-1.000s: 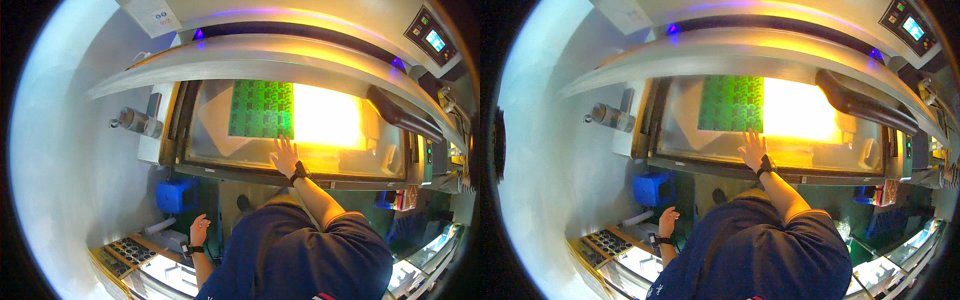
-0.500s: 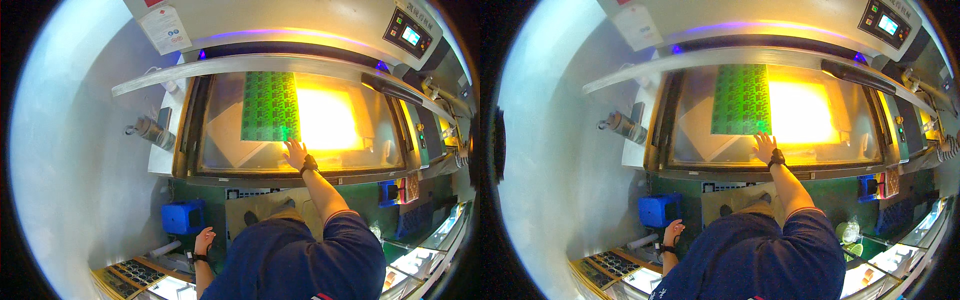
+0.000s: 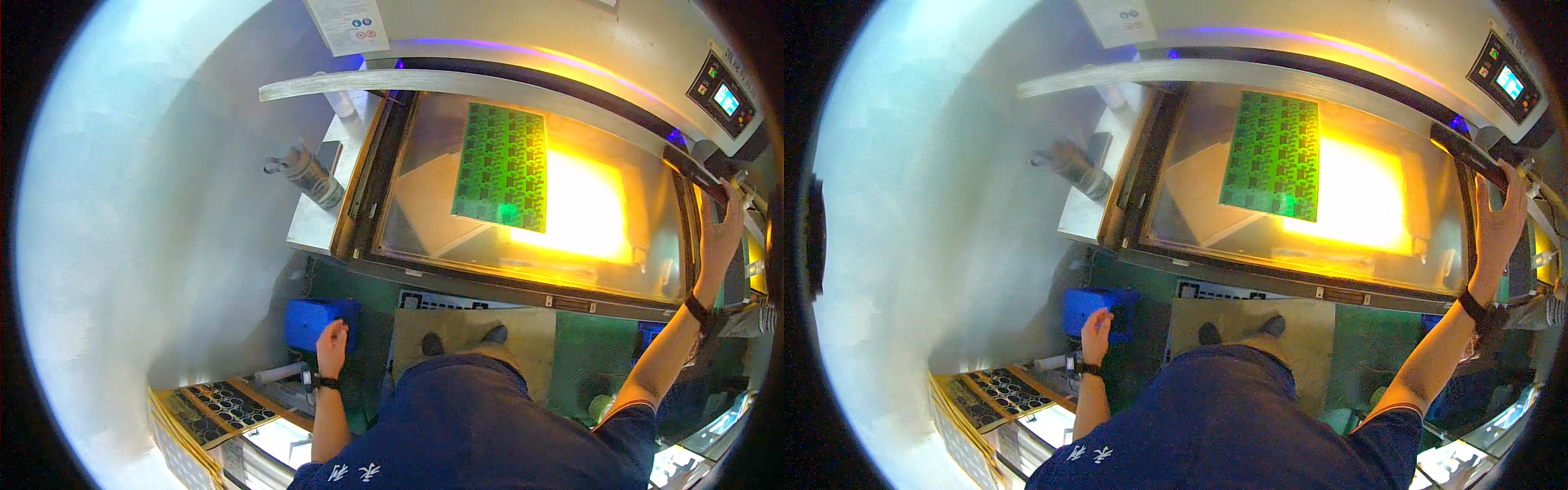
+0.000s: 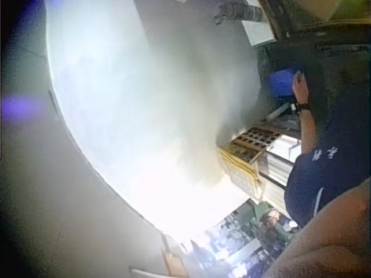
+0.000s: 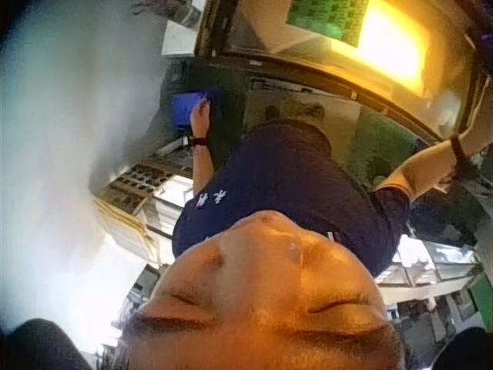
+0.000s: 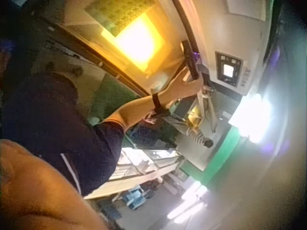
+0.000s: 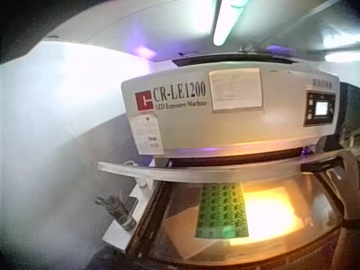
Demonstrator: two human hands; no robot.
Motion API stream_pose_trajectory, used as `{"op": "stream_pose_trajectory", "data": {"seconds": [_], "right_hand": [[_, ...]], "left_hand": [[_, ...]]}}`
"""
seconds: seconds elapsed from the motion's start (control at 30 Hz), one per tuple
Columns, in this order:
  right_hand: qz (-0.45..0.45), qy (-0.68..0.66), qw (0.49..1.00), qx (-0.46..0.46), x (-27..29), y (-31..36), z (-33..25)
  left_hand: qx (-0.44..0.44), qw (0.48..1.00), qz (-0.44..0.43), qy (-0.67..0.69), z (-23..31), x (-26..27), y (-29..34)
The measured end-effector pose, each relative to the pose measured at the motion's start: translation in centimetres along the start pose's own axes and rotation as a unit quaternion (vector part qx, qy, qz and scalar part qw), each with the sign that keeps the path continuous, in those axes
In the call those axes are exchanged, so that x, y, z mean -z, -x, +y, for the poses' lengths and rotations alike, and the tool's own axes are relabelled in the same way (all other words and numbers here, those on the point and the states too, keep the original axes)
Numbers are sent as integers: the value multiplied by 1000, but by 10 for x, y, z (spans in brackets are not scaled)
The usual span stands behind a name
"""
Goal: Processing printed circuit boards using an industrial LED exposure machine.
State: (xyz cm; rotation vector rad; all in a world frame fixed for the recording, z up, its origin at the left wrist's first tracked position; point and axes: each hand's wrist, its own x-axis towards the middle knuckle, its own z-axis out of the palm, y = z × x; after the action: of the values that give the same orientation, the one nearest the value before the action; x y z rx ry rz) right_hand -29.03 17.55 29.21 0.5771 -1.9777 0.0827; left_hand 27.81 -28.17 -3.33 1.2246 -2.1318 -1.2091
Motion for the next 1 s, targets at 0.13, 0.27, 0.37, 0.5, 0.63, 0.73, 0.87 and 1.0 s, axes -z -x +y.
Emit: {"op": "stream_pose_trajectory", "data": {"seconds": [0.13,0.27,0.37,0.5,0.63,0.73,0.87,1.0], "right_hand": [[-127,-71,989,-19,-3,34,19],[-385,-169,903,-87,16,121,-15],[-574,-113,811,0,22,185,-51],[-768,-97,630,67,-56,333,-70],[-767,-122,624,86,-91,402,-79],[-814,-85,570,74,-100,398,-87],[-820,-36,571,-9,-102,433,-75],[-804,-8,589,-84,-81,406,-117]], "left_hand": [[-43,996,73,28,18,14,-37],[-39,983,168,62,22,21,-40],[-9,975,199,101,-6,26,-49],[40,978,197,53,-6,66,-71],[25,987,141,-70,30,122,-122],[0,980,139,-144,52,140,-178],[-50,976,59,-202,53,143,-299],[-90,919,-4,-383,-16,163,-419]]}}
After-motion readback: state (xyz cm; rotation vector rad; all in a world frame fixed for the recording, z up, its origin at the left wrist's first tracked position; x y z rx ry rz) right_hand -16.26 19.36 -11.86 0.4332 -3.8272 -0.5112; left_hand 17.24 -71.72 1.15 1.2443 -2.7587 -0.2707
